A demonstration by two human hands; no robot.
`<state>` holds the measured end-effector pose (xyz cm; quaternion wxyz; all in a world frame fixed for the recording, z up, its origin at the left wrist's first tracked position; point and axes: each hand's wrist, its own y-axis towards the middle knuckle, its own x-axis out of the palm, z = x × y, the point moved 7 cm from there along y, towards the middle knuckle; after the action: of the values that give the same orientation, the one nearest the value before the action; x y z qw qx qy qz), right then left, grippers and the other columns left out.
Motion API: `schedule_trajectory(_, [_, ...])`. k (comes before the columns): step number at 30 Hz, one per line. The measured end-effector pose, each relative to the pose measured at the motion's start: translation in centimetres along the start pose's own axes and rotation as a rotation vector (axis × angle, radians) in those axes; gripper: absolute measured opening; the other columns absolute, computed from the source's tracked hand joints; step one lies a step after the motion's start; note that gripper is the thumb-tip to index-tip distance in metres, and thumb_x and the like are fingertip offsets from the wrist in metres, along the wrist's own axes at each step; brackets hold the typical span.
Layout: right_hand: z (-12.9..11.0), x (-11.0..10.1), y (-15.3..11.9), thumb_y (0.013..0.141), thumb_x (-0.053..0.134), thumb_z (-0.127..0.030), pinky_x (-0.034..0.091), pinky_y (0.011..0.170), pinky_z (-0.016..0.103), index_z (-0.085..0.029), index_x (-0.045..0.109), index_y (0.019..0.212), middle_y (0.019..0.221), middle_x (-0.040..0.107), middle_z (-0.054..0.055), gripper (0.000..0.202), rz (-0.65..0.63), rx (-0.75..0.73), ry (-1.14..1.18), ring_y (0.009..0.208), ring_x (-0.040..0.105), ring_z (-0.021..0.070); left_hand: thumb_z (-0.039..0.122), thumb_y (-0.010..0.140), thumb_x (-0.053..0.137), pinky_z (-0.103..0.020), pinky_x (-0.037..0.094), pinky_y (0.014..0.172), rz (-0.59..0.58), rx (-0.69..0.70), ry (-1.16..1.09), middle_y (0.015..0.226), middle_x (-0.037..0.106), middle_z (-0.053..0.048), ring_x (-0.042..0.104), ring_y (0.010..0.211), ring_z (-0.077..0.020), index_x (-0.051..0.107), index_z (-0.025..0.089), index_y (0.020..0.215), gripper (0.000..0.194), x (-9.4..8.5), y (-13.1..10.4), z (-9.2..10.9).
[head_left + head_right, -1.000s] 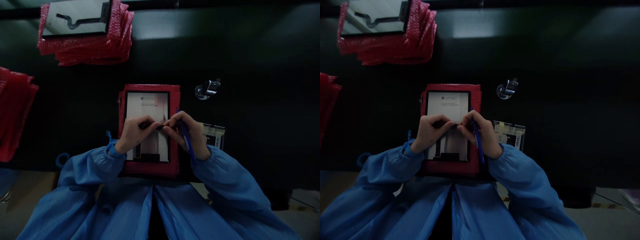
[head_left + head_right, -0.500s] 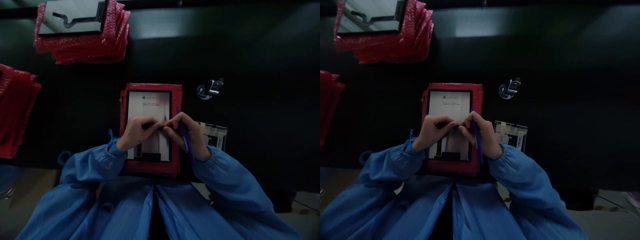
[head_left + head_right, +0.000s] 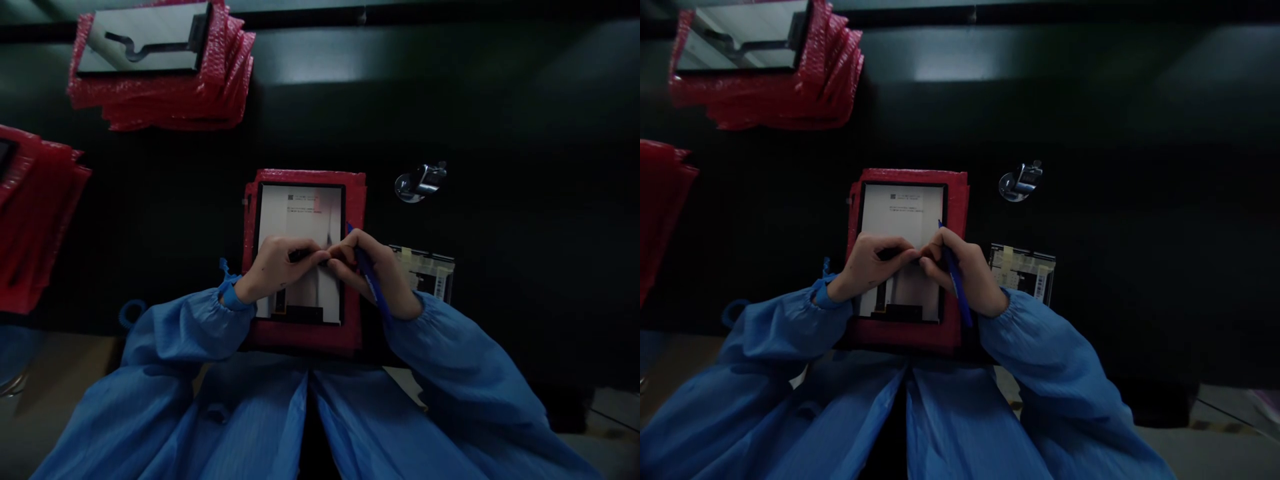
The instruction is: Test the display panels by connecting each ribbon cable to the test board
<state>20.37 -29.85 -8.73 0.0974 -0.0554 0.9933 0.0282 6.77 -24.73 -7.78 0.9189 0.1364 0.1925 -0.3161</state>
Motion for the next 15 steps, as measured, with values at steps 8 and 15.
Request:
schedule_trajectory(8, [0.1, 0.2, 0.1, 0.088, 0.070, -0.033, 0.046, 0.063, 0.025, -0.023, 0.039, 0.074, 0.077, 0.064, 0.001, 0.036, 0.020, -0.007, 0.071, 0.068, 0.057, 0.0132, 0.037, 0.094, 0.061, -0.020, 0.041, 0.053, -0.062, 0.019, 0.028, 0.061, 0.065, 0.002, 0.054, 0.055, -0.0088, 0.073, 0.016, 0.078, 0.029, 0.6, -0.1, -0.3])
schedule_trajectory(15, [-0.1, -0.3, 0.0, 0.089, 0.071, -0.039, 0.045, 0.058, 0.025, -0.023, 0.052, 0.084, 0.081, 0.066, 0.001, 0.025, 0.096, -0.012, -0.006, 0.065, 0.057, 0.0134, 0.043, 0.093, 0.063, -0.024, 0.039, 0.049, 0.257, 0.181, 0.082, 0.073, 0.067, -0.001, 0.047, 0.050, -0.0080, 0.073, 0.020, 0.089, 0.025, -4.0, -1.7, 5.8])
